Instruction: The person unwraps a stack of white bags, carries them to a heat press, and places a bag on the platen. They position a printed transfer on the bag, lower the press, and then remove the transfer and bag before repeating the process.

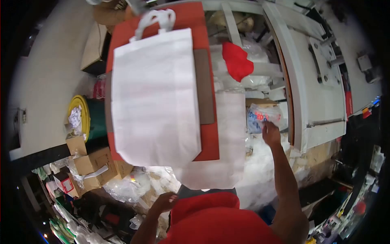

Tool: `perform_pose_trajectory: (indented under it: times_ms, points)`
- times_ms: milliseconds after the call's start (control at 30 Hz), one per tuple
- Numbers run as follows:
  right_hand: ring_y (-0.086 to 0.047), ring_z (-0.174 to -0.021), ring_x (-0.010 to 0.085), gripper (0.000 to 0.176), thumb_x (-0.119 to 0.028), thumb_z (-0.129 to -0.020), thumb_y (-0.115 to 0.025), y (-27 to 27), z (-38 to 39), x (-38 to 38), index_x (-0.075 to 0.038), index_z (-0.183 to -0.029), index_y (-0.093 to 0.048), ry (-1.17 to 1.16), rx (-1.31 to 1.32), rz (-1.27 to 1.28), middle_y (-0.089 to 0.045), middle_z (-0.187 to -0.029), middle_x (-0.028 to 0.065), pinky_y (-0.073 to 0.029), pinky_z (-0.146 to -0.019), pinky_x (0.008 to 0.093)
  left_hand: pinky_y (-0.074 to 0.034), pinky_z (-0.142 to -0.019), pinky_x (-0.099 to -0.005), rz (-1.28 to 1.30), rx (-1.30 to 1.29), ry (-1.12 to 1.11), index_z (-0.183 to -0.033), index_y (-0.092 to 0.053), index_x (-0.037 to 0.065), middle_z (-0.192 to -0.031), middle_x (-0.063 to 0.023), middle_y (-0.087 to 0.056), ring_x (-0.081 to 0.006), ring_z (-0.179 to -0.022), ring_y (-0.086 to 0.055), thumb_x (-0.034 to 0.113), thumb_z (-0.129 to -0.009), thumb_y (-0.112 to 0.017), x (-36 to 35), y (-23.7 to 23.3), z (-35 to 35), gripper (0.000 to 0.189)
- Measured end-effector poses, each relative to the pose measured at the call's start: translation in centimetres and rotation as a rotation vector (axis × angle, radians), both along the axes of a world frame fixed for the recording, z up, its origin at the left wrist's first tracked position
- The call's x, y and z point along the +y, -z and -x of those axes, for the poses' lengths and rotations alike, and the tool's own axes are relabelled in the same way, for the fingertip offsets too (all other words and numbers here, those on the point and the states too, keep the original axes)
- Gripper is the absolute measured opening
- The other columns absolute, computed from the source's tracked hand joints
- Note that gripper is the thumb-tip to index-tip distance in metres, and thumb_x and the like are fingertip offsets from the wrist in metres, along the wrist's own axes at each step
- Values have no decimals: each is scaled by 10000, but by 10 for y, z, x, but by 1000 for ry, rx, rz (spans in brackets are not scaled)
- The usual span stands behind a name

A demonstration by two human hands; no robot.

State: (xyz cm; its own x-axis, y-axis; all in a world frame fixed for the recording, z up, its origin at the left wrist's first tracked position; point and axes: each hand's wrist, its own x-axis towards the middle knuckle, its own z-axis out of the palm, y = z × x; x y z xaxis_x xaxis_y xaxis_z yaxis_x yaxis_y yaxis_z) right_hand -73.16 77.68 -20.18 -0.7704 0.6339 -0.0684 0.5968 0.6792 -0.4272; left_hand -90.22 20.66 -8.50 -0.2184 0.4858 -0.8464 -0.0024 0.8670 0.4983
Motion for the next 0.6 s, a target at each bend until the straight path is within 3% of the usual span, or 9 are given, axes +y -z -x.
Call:
perform_pose_trajectory:
  times_ms: [67, 133, 267, 300, 367, 433, 500, 567, 600]
  points:
    - [-648, -843, 385, 153, -32, -842, -572, -89, 4, -46, -24, -954, -676, -109, 71, -49, -664, -905, 196, -532, -773, 441, -542, -894, -355, -153, -29, 44, -1140, -645, 30, -1056, -123, -711, -231, -1000, -691, 222, -924, -643, 53, -38, 8, 289]
    - [-650, -800, 369, 140, -11, -827, -576, -172, 7, -83, -43, -888, -697, -146, 138, 28, -666, -824, 172, -528, -734, 434, -540, -911, -359, -353, -42, 69, -1200, -614, 38, -1079, -133, -702, -248, -1023, -685, 200, -922, -654, 126, -118, 35, 324]
    - [-670, -789, 328, 139, -31, -823, -630, -334, 65, -149, -57, -933, -711, -227, -14, 223, -679, -859, 155, -537, -722, 416, -552, -907, -383, -899, 538, -36, -1276, -546, 35, -1074, -141, -691, -304, -998, -691, 113, -875, -706, 192, -180, 44, 440]
    - [-669, -790, 330, 145, -71, -827, -659, -351, 78, -159, -74, -960, -717, -304, -19, 273, -676, -860, 148, -540, -726, 419, -552, -907, -383, -911, 558, -41, -1276, -546, 35, -1074, -141, -691, -304, -998, -691, 113, -875, -706, 196, -185, 49, 440]
    - [-677, -806, 317, 206, -98, -842, -679, -365, 104, -179, -87, -1047, -702, -439, 72, 222, -690, -902, 148, -542, -726, 399, -546, -849, -356, -1043, 188, -118, -1210, -589, 48, -991, -161, -684, -270, -941, -691, 96, -866, -690, 193, -182, 68, 361]
    - [-677, -814, 311, 314, -96, -845, -694, -382, 139, -199, -80, -1156, -657, -339, 75, 278, -694, -921, 150, -541, -735, 386, -546, -748, -326, -992, 252, -152, -1107, -619, 12, -893, -132, -680, -204, -821, -684, 46, -867, -669, 176, -172, 96, 248]
    - [-656, -928, 328, 418, -87, -816, -736, -372, 162, -196, -28, -1209, -605, -325, 340, 140, -675, -1011, 178, -520, -826, 400, -525, -667, -257, -978, 409, -312, -1068, -622, 3, -825, -59, -667, -98, -756, -654, 18, -905, -646, 161, -153, 139, 166]
    - [-638, -977, 301, 345, -83, -836, -718, -359, 185, -190, -18, -1159, -614, -209, 605, -124, -664, -1056, 176, -493, -875, 380, -523, -624, -280, -977, 541, -494, -1061, -635, 10, -740, -100, -679, -115, -667, -651, 44, -902, -630, 153, -131, 192, 164]
    - [-637, -965, 290, 314, -86, -848, -705, -343, 195, -185, -16, -1141, -616, -102, 686, -73, -664, -1042, 165, -495, -863, 379, -528, -625, -292, -877, 626, -513, -1077, -638, 16, -720, -100, -679, -125, -658, -655, 62, -899, -634, 149, -140, 216, 184]
